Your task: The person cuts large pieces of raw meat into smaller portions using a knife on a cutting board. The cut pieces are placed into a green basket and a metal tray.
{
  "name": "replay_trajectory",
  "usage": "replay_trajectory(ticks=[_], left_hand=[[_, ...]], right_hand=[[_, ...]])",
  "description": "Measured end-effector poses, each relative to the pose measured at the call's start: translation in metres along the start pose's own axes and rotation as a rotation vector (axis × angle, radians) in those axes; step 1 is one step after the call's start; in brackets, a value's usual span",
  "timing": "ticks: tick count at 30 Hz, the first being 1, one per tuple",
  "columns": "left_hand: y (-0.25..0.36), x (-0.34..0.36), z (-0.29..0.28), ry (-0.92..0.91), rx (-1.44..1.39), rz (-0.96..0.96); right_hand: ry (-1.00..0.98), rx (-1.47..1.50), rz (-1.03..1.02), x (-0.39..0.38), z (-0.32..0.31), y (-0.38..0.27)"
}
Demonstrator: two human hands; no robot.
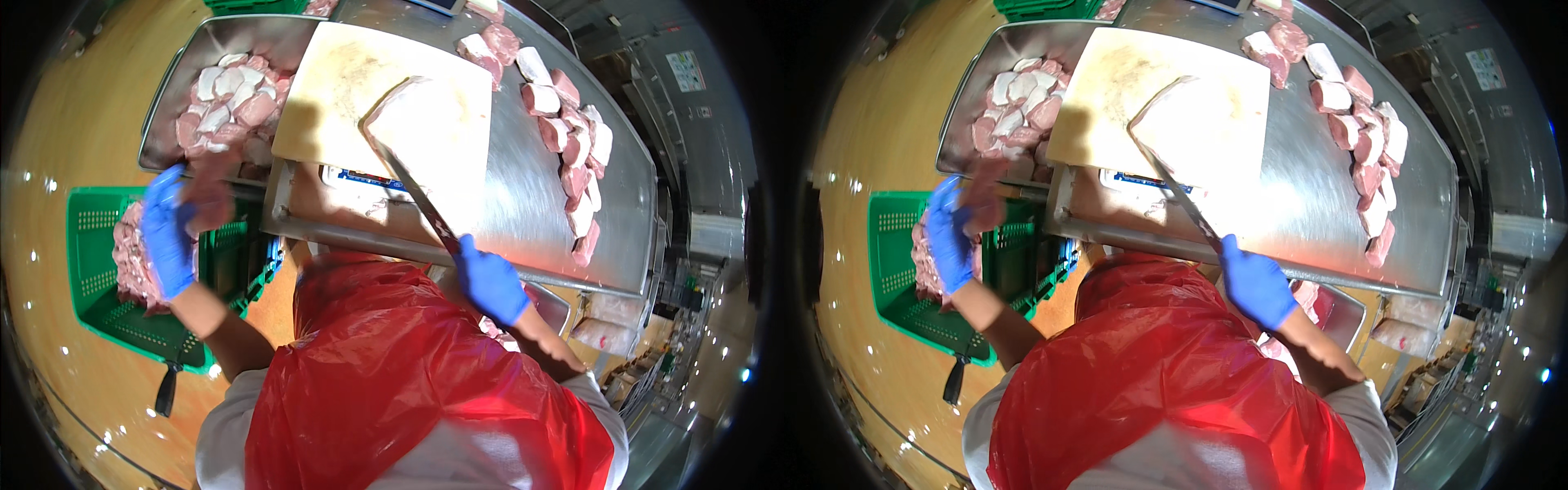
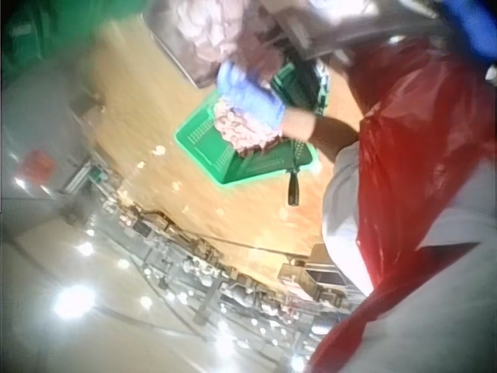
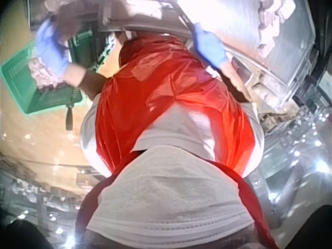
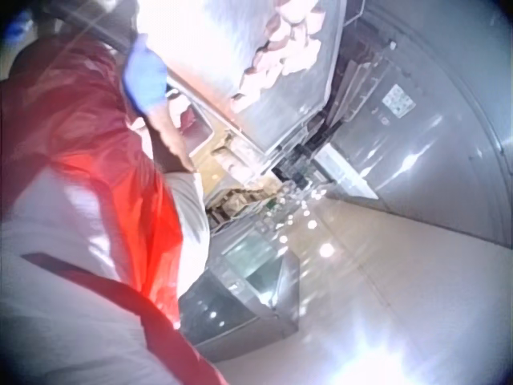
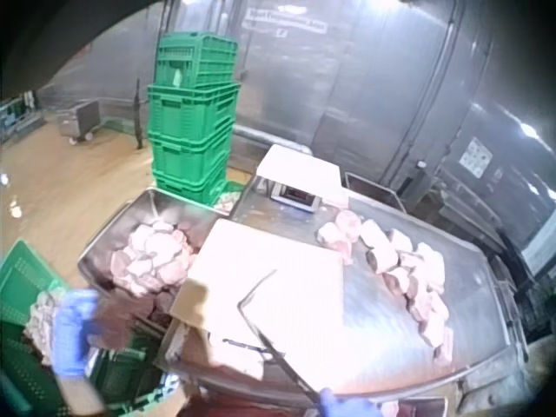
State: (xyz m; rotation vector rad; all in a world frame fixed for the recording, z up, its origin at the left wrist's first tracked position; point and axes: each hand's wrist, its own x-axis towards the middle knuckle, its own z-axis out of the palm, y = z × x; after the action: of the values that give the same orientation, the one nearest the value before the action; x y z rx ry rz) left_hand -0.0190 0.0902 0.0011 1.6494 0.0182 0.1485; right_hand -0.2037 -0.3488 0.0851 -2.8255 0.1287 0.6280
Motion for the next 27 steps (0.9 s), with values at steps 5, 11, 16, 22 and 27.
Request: replay_trajectory(ticks=[5, 11, 16, 22, 27], left_hand=[[-0.005, -0.019, -0.109, 0.329, 1.33, -0.443], [0.003, -0.019, 0.106, 0.127, 0.597, 0.508], [0.007, -0.073, 0.294, 0.063, 0.53, 0.499], [-0.02, -0.03, 0.292, -0.033, 0.39, 0.604], [-0.012, -0.046, 0.27, -0.076, 0.319, 0.412]], right_hand=[[0.386, 0.41, -0.046, -0.003, 0.015, 0.059], [0.66, 0.888, -0.027, 0.053, 0.015, 0.07], [0.685, 0.878, -0.181, 0.072, 0.008, 0.073], [0.639, 0.654, -0.296, 0.084, 0.011, 0.066], [0.549, 0.305, -0.284, 0.092, 0.009, 0.057]])
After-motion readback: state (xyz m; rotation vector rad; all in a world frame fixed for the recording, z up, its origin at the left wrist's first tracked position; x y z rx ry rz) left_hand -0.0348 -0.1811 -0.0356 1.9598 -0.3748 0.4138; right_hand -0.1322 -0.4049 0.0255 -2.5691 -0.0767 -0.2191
